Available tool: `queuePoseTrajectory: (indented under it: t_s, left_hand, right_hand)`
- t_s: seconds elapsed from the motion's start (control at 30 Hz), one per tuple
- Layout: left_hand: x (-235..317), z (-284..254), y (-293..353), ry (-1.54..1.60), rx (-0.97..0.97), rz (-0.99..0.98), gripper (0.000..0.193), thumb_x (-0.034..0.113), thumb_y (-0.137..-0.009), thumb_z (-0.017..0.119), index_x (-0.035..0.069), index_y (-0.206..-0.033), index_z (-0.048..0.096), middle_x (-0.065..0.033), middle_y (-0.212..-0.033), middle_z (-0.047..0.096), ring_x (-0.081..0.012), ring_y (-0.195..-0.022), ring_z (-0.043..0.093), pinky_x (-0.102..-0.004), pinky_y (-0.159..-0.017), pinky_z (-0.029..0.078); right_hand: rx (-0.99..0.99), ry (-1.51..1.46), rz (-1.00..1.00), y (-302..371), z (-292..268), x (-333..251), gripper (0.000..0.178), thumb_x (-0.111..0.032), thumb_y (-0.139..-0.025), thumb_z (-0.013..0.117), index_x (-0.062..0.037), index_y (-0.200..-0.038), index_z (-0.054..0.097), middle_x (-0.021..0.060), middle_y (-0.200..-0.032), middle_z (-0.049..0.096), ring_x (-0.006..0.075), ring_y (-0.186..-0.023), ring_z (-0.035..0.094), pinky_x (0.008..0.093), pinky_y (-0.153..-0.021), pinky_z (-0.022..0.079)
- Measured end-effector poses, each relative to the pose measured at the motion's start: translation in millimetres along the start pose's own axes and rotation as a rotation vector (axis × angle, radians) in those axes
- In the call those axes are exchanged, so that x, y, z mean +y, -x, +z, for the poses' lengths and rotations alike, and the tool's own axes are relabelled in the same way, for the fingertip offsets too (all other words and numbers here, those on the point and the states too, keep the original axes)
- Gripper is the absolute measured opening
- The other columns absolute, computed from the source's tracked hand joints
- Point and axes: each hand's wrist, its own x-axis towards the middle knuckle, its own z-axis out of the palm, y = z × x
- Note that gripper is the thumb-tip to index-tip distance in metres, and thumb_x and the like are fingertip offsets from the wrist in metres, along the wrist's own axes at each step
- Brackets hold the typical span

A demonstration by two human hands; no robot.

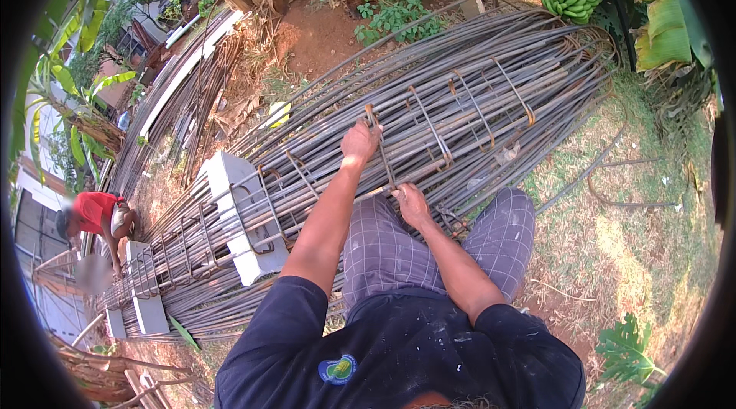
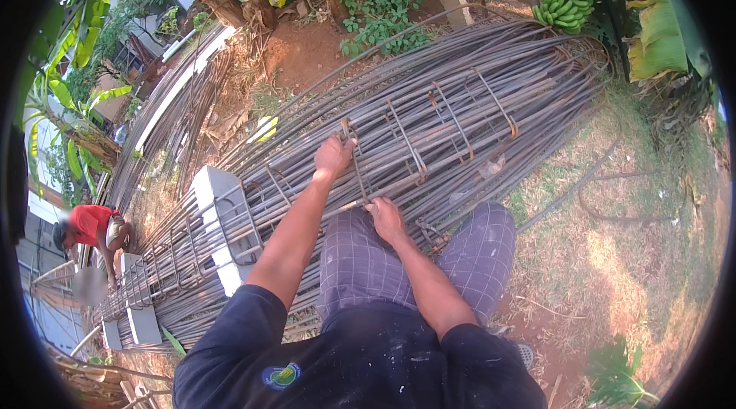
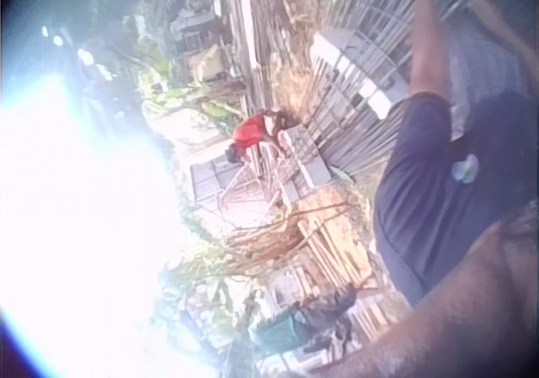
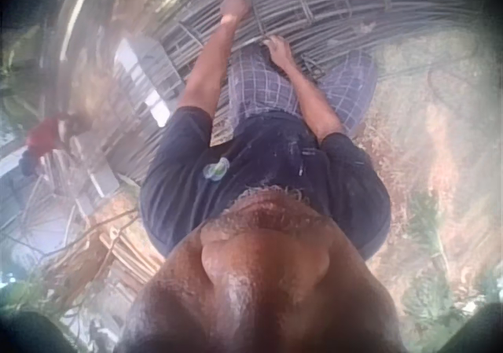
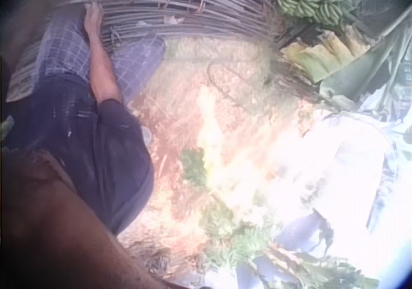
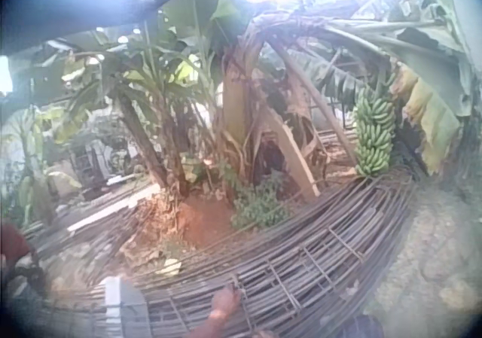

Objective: The person places metal stirrups onto a long rebar mat and secures them with wire ties. They move along the mat, positioning each stirrup and twisting the wire to fasten it in place.

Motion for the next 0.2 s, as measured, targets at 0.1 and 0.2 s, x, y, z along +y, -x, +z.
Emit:
queuePoseTrajectory:
  t_s: [0.1,0.2]
  left_hand:
    - [-1.4,14.4,-10.0,0.091,0.027,-0.068,0.05,0.039,-0.081,0.073,0.0,-0.109,0.059,-0.0292,-0.098,0.068,-0.0455,-0.099,0.065,-0.0522,-0.087,0.05]
    - [-1.7,10.9,-7.7,0.163,0.058,-0.124,0.051,0.037,-0.08,0.074,-0.001,-0.111,0.059,-0.0295,-0.102,0.068,-0.0473,-0.103,0.063,-0.0526,-0.089,0.05]
  right_hand:
    - [-0.016,0.038,0.015,-1.3,-1.5,-7.3,0.021,-0.018,-0.096,0.056,-0.0035,-0.108,0.065,0.0217,-0.11,0.062,0.0405,-0.105,0.059,0.0467,-0.087,0.047]
    - [-0.018,0.038,0.063,-3.2,2.5,4.7,0.022,-0.02,-0.096,0.057,-0.004,-0.109,0.066,0.0219,-0.111,0.062,0.0396,-0.106,0.059,0.0468,-0.088,0.047]
